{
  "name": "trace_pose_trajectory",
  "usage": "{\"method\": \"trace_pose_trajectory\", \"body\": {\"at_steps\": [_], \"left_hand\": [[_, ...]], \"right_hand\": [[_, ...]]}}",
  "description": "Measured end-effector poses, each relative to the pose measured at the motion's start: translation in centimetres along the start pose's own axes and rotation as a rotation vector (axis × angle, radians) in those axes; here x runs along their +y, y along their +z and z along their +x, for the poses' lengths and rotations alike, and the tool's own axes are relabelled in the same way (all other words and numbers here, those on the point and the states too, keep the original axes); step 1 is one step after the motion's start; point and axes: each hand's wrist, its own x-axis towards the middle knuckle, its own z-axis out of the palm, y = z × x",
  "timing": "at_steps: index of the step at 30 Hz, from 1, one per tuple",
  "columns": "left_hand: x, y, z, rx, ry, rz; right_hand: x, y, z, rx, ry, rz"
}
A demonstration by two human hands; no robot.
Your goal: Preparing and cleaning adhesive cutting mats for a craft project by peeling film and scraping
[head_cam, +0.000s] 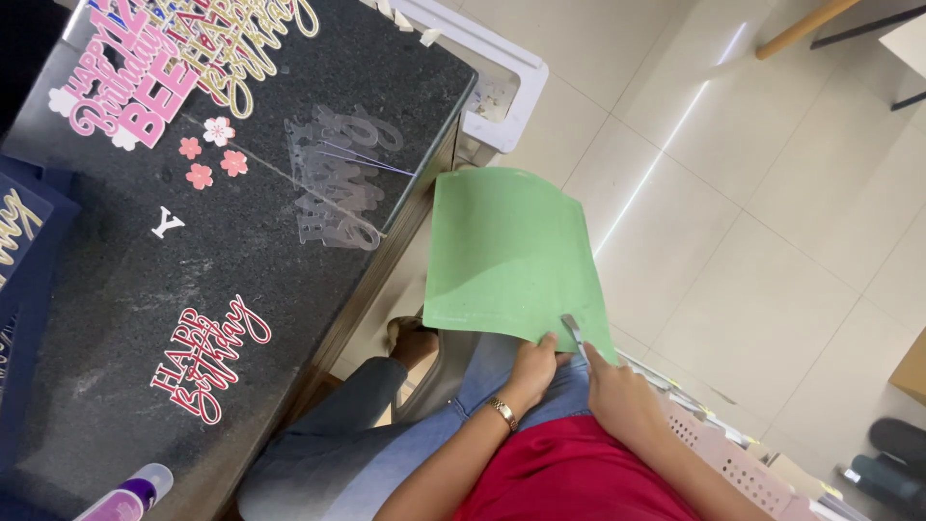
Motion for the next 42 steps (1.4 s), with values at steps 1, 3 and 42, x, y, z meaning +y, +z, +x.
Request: {"method": "trace_pose_trajectory", "body": {"at_steps": [1, 3, 42], "left_hand": [[-0.1, 0.0, -0.2, -0.01, 0.002, -0.008], [0.5, 0.1, -0.6, -0.008, 0.0, -0.006], [-0.1, -0.3, 0.2, 0.049, 0.026, 0.253]], "right_hand": [[0.0, 0.2, 0.1, 0.001, -0.004, 0.023], [0.1, 0.7, 1.5, 0.003, -0.002, 0.05], [0.7, -5.6, -0.3, -0.084, 0.14, 0.136]]}}
